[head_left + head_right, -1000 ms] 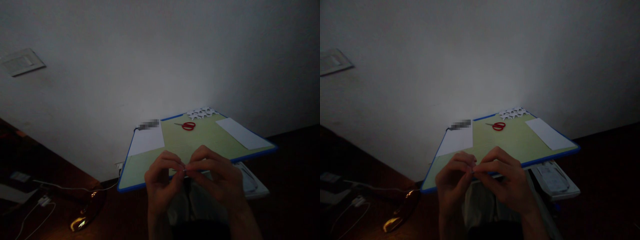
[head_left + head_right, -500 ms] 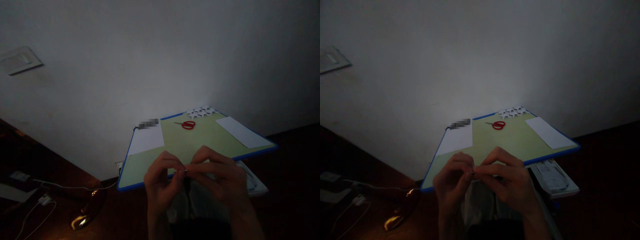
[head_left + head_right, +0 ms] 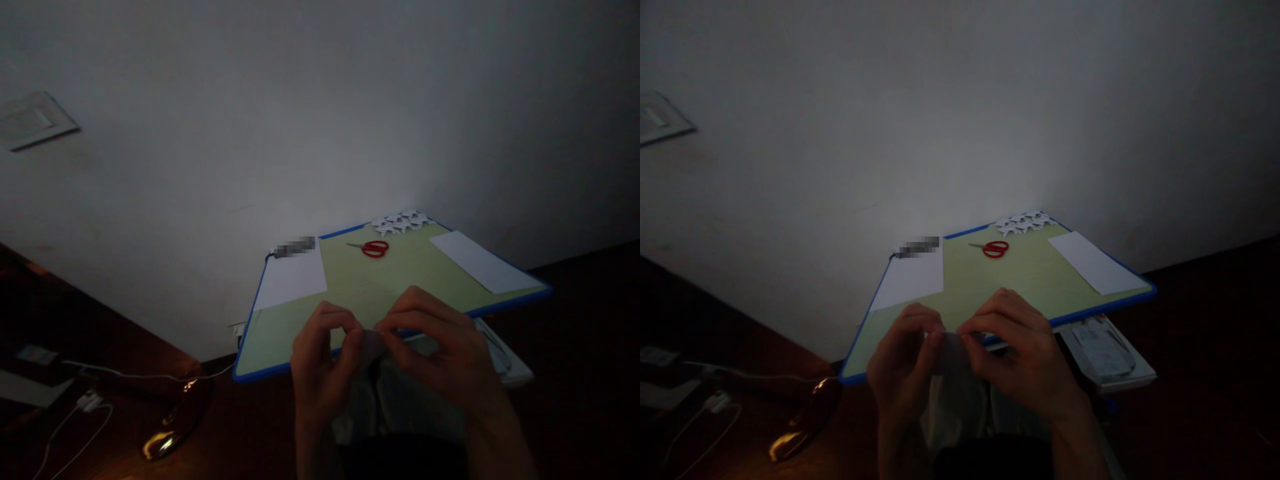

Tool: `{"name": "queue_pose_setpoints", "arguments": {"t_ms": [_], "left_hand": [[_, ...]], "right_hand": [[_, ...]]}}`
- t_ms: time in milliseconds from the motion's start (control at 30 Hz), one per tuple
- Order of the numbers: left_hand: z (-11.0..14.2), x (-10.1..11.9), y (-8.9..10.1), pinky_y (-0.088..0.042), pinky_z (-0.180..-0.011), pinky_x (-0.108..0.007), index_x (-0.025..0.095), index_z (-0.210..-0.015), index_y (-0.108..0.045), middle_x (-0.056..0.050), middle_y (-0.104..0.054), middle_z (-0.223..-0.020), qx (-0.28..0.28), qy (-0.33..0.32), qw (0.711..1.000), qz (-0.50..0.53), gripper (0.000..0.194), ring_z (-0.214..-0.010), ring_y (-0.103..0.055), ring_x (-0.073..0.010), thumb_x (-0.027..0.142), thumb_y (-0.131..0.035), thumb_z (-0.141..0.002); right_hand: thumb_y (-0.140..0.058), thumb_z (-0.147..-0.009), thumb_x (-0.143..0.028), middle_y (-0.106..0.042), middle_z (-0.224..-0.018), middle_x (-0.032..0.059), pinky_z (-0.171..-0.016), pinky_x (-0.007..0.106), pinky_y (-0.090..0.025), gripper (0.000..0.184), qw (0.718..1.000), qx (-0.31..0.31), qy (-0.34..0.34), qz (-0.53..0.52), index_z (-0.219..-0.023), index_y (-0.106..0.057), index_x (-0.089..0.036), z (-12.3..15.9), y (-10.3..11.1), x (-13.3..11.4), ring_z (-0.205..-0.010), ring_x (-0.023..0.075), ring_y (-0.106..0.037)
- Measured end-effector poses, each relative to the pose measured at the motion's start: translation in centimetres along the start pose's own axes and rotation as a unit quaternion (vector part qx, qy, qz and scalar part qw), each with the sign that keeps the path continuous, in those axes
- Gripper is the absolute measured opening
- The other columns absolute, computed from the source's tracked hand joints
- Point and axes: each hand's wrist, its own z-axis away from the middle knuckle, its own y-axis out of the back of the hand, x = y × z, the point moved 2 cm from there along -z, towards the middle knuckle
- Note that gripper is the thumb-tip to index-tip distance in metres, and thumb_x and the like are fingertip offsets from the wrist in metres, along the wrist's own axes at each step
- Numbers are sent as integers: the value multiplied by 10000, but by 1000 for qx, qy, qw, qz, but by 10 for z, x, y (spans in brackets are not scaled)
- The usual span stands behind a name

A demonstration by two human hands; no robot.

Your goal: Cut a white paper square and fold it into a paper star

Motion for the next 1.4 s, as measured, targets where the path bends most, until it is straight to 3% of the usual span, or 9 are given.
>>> {"name": "queue_pose_setpoints", "arguments": {"t_ms": [133, 367, 500, 533, 600, 700, 967, 1200, 1400], "left_hand": [[0, -2, 6, -470, -707, -230, 193, -933, -653, 8, -603, -849, 28, 4, 999, 16, 116, -808, -572, -127, 91, -651, -985], [1, -7, 15, -497, -726, -221, 198, -965, -713, -6, -643, -866, 107, 14, 994, 28, 100, -835, -603, -132, 99, -704, -974], [1, -10, 6, -503, -683, -186, 211, -928, -713, 11, -656, -841, 145, 44, 988, 20, 86, -781, -619, -112, 141, -739, -972], [2, -11, 4, -504, -678, -180, 213, -923, -715, 12, -661, -842, 157, 55, 986, 17, 82, -777, -624, -110, 155, -747, -971], [2, -12, 2, -505, -671, -171, 218, -923, -729, 14, -675, -846, 169, 72, 983, 10, 70, -775, -633, -108, 174, -763, -965], [0, -12, 0, -512, -673, -171, 228, -952, -760, 9, -699, -860, 159, 81, 984, 21, 46, -780, -652, -109, 185, -775, -958], [-7, -9, -4, -563, -733, -253, 246, -1026, -837, -25, -757, -892, 83, 60, 993, 53, 167, -826, -701, -150, 135, -823, -902], [-10, -9, -5, -572, -695, -262, 247, -1004, -853, -36, -778, -898, 80, 51, 995, 36, 178, -809, -708, -157, 109, -806, -902], [-10, -9, -11, -562, -673, -241, 238, -971, -844, -30, -761, -876, 78, 58, 993, 65, 185, -800, -702, -150, 78, -800, -890]], "right_hand": [[-754, -919, -59, -675, -843, -6, -688, 313, -496, 162, 1000, 10, -6, -5, -944, -724, -216, 2, 8, 4, -786, 152, -624], [-713, -938, -68, -676, -869, -11, -730, 328, -479, 189, 990, 115, -57, -53, -949, -712, -257, 6, 16, 15, -826, 175, -628], [-801, -912, -219, -731, -1006, -14, -833, 308, -510, 339, 992, 17, -115, -47, -1229, -719, -307, 3, 0, 11, -932, 186, -664], [-809, -908, -241, -734, -978, -20, -812, 296, -510, 313, 992, -8, -122, -43, -1206, -729, -298, 1, -4, 10, -898, 179, -667], [-791, -926, -269, -706, -850, -32, -721, 276, -495, 85, 990, -24, -135, -43, -996, -745, -259, 0, -12, 11, -783, 161, -651], [-773, -944, -306, -647, -735, -35, -653, 273, -470, 205, 985, 5, -165, -50, -781, -677, -228, 2, -18, 17, -688, 151, -615], [-791, -926, -310, -755, -824, -10, -708, 268, -559, 123, 954, 115, -227, -161, -827, -753, -247, 5, -12, 24, -774, 179, -701], [-792, -914, -309, -752, -777, 6, -679, 281, -584, 132, 950, 132, -223, -174, -807, -759, -238, 1, -16, 22, -738, 189, -699], [-841, -862, -315, -747, -779, 10, -626, 254, -571, 122, 928, 139, -257, -231, -838, -768, -221, 1, -23, 21, -715, 179, -689]]}}
